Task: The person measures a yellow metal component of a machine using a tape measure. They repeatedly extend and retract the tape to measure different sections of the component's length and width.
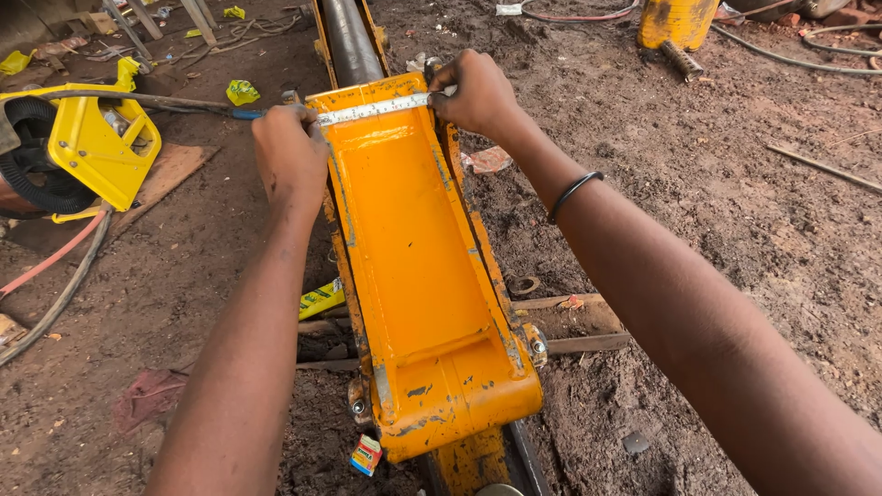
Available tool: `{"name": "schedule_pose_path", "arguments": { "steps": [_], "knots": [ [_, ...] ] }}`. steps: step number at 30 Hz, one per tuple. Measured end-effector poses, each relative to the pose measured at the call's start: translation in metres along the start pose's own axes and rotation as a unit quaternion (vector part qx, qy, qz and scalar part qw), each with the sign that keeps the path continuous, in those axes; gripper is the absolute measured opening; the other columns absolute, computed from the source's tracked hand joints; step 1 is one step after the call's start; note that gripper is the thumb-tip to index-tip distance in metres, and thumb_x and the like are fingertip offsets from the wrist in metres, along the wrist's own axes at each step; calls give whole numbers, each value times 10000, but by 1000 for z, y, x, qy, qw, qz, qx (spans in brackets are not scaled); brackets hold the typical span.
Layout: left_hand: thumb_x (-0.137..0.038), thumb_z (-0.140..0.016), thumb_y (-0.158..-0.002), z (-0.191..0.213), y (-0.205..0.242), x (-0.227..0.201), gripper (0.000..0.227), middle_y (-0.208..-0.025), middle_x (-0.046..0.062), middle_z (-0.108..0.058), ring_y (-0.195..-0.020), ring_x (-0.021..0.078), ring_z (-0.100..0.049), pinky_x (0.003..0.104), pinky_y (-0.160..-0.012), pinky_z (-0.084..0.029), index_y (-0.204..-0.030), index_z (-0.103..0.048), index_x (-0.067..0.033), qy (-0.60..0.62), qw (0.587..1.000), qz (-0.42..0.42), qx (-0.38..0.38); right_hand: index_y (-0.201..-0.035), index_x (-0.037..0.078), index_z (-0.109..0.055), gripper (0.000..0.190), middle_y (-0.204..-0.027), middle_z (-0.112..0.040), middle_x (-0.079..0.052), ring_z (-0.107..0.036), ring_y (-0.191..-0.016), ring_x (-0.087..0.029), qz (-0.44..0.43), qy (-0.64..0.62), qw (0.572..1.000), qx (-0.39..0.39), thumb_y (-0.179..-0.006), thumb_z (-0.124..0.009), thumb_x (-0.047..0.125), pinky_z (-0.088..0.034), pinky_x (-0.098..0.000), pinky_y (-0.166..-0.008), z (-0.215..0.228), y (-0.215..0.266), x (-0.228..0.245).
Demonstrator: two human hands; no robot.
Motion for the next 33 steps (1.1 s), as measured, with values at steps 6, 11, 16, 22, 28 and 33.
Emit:
{"name": "schedule_pose_path", "arguments": {
  "steps": [6,11,16,22,28,33],
  "knots": [
    [41,-718,-864,1,2,-3,190,-921,221,-753,-798,306,-761,393,-701,-606,-1041,-782,14,-11,999,-30,-20,-913,139,-817,125,-927,-799,-54,-742,-810,-157,15,-7,1000,-12,-846,-731,77,-580,-362,-914,1,0,2],
    [30,-716,-875,0,2,-3,181,-926,222,-750,-798,310,-759,402,-692,-602,-1042,-780,7,-19,1000,-13,8,-899,141,-822,105,-941,-797,-51,-742,-849,-177,27,-2,999,-22,-832,-760,90,-565,-389,-931,2,1,3],
    [29,-716,-880,2,1,-4,171,-922,223,-748,-795,311,-756,402,-684,-603,-1038,-778,8,-32,999,-7,18,-928,138,-821,106,-962,-797,-62,-748,-870,-201,31,1,999,-29,-839,-776,103,-557,-401,-976,3,4,5],
    [33,-723,-870,2,-1,-3,185,-928,225,-748,-791,306,-759,399,-687,-602,-1042,-780,4,-19,999,-17,20,-925,142,-819,102,-987,-791,-56,-738,-892,-188,3,4,1000,-27,-838,-777,110,-555,-400,-963,3,3,4],
    [27,-736,-867,3,-3,-1,176,-923,224,-746,-794,301,-757,403,-678,-596,-1036,-779,6,-11,999,-18,28,-958,156,-803,125,-1019,-783,-49,-741,-901,-176,-43,-7,999,0,-851,-757,114,-587,-384,-935,-3,1,-4],
    [24,-734,-862,3,-5,2,181,-898,225,-740,-770,298,-754,413,-649,-584,-1038,-769,12,-5,999,14,43,-937,139,-825,119,-1005,-795,-71,-730,-889,-175,10,11,1000,-12,-852,-754,96,-550,-389,-933,0,1,6]
  ]
}}
Point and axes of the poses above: each hand's wrist, its own y-axis away from the middle knuckle, its own z-axis out of the back of the hand, x = y × z, the point moved 7 cm from there along -y, towards the middle knuckle
